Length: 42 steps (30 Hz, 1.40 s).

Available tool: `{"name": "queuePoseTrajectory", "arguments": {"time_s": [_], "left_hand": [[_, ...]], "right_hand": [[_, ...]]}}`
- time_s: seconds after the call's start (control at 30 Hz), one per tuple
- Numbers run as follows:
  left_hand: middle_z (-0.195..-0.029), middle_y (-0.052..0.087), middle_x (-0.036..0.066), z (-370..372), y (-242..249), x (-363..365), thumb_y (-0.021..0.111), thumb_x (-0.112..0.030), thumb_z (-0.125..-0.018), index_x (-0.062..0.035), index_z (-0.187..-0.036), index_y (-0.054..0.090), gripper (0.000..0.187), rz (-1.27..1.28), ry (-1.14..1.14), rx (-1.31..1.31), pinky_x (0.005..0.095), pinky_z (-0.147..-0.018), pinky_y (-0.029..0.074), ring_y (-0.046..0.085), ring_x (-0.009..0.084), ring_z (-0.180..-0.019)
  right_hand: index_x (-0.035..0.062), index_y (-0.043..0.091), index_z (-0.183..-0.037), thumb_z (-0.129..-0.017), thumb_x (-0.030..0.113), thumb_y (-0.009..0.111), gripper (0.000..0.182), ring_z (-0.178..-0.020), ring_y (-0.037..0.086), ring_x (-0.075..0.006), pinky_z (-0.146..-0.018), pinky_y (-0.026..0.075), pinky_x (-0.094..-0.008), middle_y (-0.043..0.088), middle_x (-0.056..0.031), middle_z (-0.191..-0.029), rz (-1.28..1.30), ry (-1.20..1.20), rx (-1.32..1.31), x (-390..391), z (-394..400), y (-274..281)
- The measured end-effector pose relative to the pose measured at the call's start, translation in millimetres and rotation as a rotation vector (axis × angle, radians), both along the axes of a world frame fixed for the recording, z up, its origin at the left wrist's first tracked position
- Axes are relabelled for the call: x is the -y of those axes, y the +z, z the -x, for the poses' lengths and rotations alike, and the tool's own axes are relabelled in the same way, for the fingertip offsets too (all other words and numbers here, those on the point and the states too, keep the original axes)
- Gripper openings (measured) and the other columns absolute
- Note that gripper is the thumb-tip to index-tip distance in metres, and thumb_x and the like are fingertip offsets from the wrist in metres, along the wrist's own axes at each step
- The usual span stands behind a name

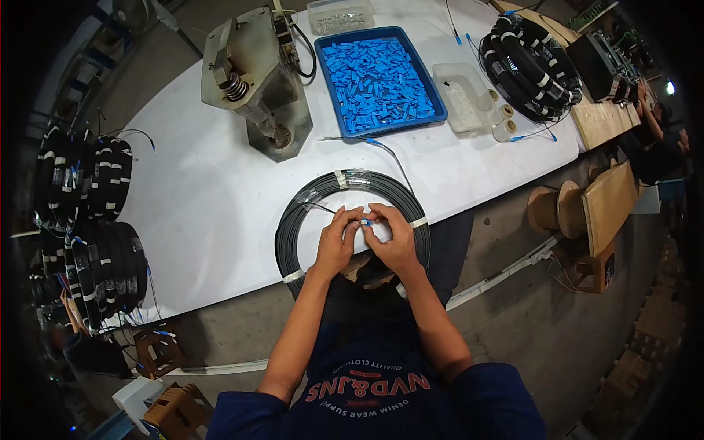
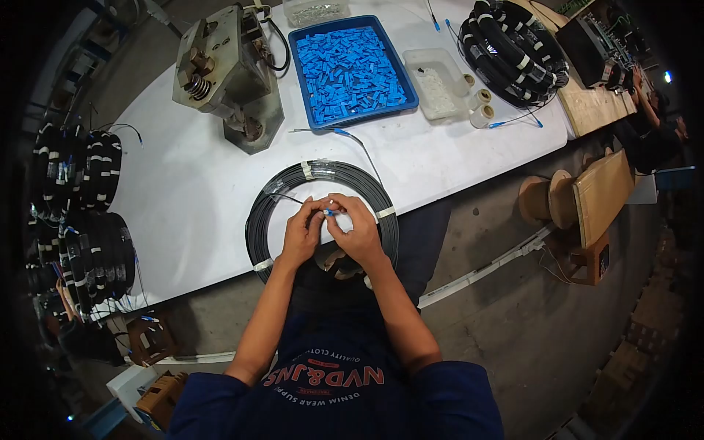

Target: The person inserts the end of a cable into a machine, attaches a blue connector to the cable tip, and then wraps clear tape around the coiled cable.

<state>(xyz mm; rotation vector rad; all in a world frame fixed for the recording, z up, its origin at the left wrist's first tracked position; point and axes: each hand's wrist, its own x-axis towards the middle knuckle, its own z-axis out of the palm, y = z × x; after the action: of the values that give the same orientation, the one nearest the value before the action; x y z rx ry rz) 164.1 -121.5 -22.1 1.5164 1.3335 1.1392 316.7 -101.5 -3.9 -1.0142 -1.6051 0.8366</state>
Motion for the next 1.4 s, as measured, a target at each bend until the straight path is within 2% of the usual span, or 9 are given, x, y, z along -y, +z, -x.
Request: {"name": "queuePoseTrajectory", "arguments": {"time_s": [0.17,0.5,0.57,0.77,1.0,1.3,1.37,1.4], "left_hand": [[-0.110,0.072,0.012,-0.1,2.0,-0.8,0.049,0.000,-0.099,-0.0024,-0.112,0.061,0.018,0.026,-0.031,0.018,0.0499,-0.117,0.032,0.062,0.0345,-0.122],[-0.110,0.072,0.011,0.1,3.3,-1.9,0.048,-0.001,-0.100,-0.0034,-0.112,0.062,0.019,0.040,-0.042,0.012,0.0502,-0.117,0.032,0.060,0.0337,-0.124],[-0.109,0.072,0.011,-0.2,5.2,-2.5,0.049,-0.002,-0.099,-0.0040,-0.111,0.064,0.020,0.038,-0.041,-0.016,0.0504,-0.116,0.032,0.062,0.0336,-0.121],[-0.107,0.072,0.012,-1.7,0.9,-1.1,0.049,-0.002,-0.098,-0.0047,-0.110,0.066,0.021,-0.004,-0.006,-0.031,0.0498,-0.113,0.036,0.065,0.0330,-0.113],[-0.107,0.072,0.012,-1.6,-1.7,-0.9,0.049,-0.001,-0.099,-0.0039,-0.110,0.066,0.020,-0.002,0.002,-0.015,0.0500,-0.113,0.036,0.065,0.0335,-0.114],[-0.106,0.073,0.011,-1.7,-0.8,-0.6,0.048,0.000,-0.100,-0.0026,-0.110,0.064,0.019,0.028,-0.002,0.060,0.0489,-0.116,0.033,0.062,0.0320,-0.123],[-0.106,0.073,0.009,-1.1,-1.9,-1.1,0.048,-0.003,-0.102,-0.0031,-0.111,0.064,0.019,0.012,-0.006,0.102,0.0476,-0.117,0.031,0.061,0.0309,-0.124],[-0.106,0.073,0.009,-0.4,-3.5,-0.8,0.048,-0.003,-0.102,-0.0031,-0.111,0.064,0.019,0.011,-0.005,0.102,0.0476,-0.117,0.031,0.061,0.0309,-0.124]], "right_hand": [[0.0004,0.063,-0.119,-0.078,-0.005,0.073,0.042,-0.084,0.066,-0.0251,-0.075,0.054,-0.0327,0.067,-0.0135,-0.095,-0.008,-0.006,0.024,0.7,-0.3,-0.6],[-0.0009,0.062,-0.119,-0.079,-0.005,0.072,0.042,-0.084,0.067,-0.0260,-0.074,0.055,-0.0333,0.068,-0.0147,-0.098,-0.082,-0.014,0.004,1.9,0.3,-3.5],[-0.0025,0.062,-0.119,-0.077,-0.005,0.074,0.044,-0.086,0.069,-0.0215,-0.079,0.056,-0.0311,0.069,-0.0141,-0.100,-0.048,0.014,0.041,1.8,-1.3,-5.8],[-0.0025,0.061,-0.120,-0.076,-0.007,0.073,0.045,-0.087,0.069,-0.0217,-0.079,0.056,-0.0312,0.069,-0.0143,-0.101,-0.048,0.023,0.036,2.7,-1.9,-9.5],[-0.0033,0.061,-0.119,-0.077,-0.007,0.073,0.044,-0.087,0.070,-0.0217,-0.079,0.056,-0.0312,0.070,-0.0149,-0.101,-0.066,0.015,0.036,3.5,-1.7,-8.2],[-0.0046,0.062,-0.118,-0.078,-0.005,0.076,0.042,-0.087,0.071,-0.0191,-0.080,0.058,-0.0291,0.072,-0.0152,-0.103,-0.051,0.002,0.005,5.4,0.1,-5.9],[-0.0014,0.063,-0.117,-0.078,-0.007,0.074,0.041,-0.087,0.071,-0.0244,-0.076,0.057,-0.0319,0.071,-0.0157,-0.101,-0.082,0.004,-0.022,5.2,1.0,-5.8],[-0.0014,0.063,-0.117,-0.078,-0.007,0.074,0.041,-0.087,0.071,-0.0244,-0.076,0.057,-0.0319,0.071,-0.0157,-0.101,-0.083,0.005,-0.023,5.1,1.3,-6.1]]}}
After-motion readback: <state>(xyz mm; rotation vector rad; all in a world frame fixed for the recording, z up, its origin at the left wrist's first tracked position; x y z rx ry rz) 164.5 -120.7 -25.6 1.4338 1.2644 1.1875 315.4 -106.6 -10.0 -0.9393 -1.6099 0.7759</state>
